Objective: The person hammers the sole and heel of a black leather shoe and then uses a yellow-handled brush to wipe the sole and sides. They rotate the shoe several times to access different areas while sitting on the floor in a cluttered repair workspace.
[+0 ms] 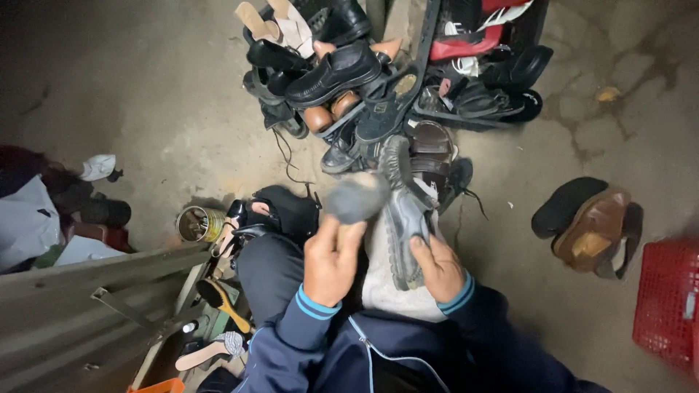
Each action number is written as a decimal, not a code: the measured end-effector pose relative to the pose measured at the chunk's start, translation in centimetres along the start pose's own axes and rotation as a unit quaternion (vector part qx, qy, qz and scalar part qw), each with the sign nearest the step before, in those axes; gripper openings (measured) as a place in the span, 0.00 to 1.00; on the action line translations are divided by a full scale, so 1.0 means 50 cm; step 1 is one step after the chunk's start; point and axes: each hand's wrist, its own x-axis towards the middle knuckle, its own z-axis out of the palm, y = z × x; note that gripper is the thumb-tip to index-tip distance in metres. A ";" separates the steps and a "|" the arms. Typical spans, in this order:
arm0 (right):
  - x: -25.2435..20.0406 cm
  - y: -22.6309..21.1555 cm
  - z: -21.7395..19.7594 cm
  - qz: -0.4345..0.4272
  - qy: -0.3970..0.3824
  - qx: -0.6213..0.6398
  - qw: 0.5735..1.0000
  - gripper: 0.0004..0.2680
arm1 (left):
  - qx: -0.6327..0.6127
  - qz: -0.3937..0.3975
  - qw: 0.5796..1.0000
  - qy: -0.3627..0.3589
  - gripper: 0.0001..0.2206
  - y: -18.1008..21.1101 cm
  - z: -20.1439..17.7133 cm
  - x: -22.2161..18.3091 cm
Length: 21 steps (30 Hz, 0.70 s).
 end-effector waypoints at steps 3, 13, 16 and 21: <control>0.022 0.063 0.019 -0.007 0.023 0.030 0.999 0.21 | 0.048 0.010 0.996 -0.078 0.04 -0.040 0.007 -0.019; 0.059 0.053 0.000 0.045 0.098 0.060 0.992 0.28 | 0.018 0.002 0.996 -0.090 0.06 0.018 0.020 -0.024; 0.055 0.028 0.003 0.057 0.100 0.070 0.991 0.28 | 0.030 0.013 0.994 -0.106 0.07 0.019 0.029 -0.036; 0.061 0.003 0.009 0.148 0.140 0.030 0.979 0.32 | 0.060 0.004 0.988 -0.142 0.15 0.037 0.001 -0.076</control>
